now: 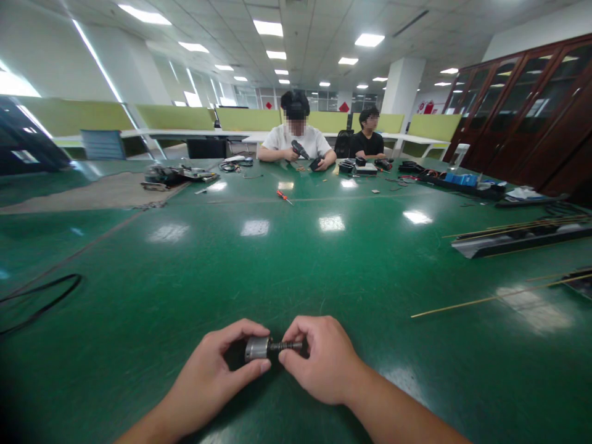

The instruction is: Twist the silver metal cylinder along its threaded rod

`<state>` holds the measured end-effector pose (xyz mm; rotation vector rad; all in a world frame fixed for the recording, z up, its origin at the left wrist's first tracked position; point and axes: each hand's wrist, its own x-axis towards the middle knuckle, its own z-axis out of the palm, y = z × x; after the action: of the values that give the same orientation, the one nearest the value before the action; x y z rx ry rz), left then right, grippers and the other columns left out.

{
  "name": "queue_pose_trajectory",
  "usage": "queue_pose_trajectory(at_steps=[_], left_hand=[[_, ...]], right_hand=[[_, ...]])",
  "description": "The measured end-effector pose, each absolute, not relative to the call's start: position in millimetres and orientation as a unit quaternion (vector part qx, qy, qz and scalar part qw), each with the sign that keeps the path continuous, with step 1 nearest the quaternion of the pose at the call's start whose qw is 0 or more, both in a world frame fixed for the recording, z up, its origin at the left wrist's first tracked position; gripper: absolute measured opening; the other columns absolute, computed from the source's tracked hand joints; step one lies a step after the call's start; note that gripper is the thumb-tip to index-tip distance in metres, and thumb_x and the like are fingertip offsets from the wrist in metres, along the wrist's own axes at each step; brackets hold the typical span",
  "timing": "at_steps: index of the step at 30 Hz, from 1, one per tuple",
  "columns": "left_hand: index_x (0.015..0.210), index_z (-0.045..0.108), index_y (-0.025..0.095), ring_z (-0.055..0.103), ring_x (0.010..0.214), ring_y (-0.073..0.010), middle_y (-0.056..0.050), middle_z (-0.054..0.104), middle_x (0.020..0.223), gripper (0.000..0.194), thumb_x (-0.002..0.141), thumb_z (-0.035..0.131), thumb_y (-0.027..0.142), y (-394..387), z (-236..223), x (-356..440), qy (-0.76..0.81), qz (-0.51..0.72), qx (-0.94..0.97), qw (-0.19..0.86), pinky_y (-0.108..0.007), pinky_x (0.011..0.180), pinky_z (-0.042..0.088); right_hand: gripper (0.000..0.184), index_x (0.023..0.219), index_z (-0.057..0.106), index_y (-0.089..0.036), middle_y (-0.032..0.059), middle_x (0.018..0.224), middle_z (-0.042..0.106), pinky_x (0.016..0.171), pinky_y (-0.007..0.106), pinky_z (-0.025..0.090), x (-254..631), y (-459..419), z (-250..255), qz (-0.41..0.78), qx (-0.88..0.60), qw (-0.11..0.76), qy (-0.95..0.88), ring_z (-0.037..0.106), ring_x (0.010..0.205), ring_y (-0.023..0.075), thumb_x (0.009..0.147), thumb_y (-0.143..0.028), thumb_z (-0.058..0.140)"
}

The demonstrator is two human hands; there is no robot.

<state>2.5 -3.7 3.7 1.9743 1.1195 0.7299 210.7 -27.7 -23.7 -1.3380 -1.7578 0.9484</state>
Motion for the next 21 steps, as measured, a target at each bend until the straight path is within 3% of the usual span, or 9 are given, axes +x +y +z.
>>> queue_pose_trajectory(at_steps=[21], left_hand=[[0.094, 0.069, 0.022, 0.063, 0.075, -0.0165, 0.004, 0.069, 0.08, 0.016, 0.079, 0.074, 0.024, -2.6, 4.0, 2.5, 0.435, 0.283, 0.767, 0.377, -0.025, 0.069, 0.043]], right_hand=[[0.004, 0.077, 0.065, -0.019, -0.0039, 0.063, 0.06, 0.055, 0.023, 0.034, 211.1, -27.7, -23.2, 0.376, -0.524, 0.366, -0.671, 0.05, 0.056, 0.0115, 0.077, -0.021, 0.069]])
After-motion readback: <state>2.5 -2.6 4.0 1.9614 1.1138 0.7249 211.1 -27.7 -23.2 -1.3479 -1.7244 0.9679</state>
